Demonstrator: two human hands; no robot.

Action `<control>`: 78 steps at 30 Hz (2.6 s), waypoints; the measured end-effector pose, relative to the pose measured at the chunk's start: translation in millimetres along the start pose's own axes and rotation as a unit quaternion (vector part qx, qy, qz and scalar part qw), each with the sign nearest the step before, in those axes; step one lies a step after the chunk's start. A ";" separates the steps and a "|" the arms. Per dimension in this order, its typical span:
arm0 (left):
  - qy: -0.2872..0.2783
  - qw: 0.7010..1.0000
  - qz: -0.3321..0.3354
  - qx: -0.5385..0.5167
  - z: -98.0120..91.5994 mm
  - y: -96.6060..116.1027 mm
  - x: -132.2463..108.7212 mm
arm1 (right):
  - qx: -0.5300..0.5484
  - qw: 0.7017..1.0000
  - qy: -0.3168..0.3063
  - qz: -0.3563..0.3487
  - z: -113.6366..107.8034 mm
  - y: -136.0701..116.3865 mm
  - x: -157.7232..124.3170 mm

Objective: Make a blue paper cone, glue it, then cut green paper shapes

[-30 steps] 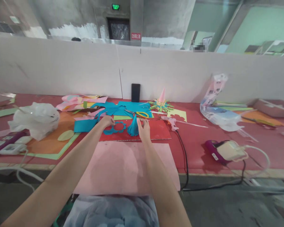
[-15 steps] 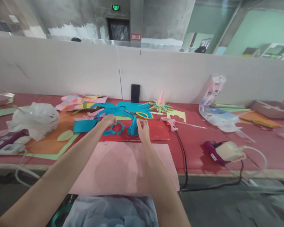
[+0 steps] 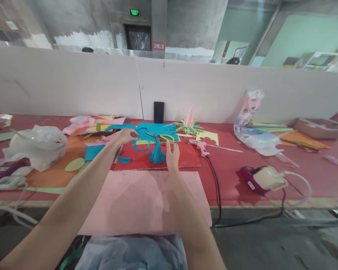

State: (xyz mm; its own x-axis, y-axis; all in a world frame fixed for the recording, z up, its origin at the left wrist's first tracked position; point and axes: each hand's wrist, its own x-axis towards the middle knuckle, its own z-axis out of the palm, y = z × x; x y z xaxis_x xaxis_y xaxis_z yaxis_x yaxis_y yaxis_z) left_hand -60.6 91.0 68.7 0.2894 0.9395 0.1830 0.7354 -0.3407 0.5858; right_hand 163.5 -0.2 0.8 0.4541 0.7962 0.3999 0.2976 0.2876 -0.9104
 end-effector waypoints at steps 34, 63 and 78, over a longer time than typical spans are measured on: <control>0.011 0.934 0.191 -0.302 -35.7 83.9 -47.1 | -0.027 0.972 -0.048 -0.228 -37.8 -83.9 22.4; 0.060 0.958 0.038 -0.276 6.0 79.1 -40.4 | 0.114 0.980 -0.148 0.074 -24.1 -60.9 7.0; 0.004 0.989 -0.053 -0.136 89.5 30.7 -30.8 | -0.042 0.943 -0.213 0.251 -22.4 -4.9 -1.9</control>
State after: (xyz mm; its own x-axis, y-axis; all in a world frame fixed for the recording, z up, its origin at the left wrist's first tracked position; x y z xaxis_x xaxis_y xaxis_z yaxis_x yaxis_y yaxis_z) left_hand 7.9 48.5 10.4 0.2136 0.9701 0.1151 0.5685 -0.2193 0.7929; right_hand 180.0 -15.1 6.9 0.1814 0.9679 -0.1742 0.2086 -0.2110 -0.9550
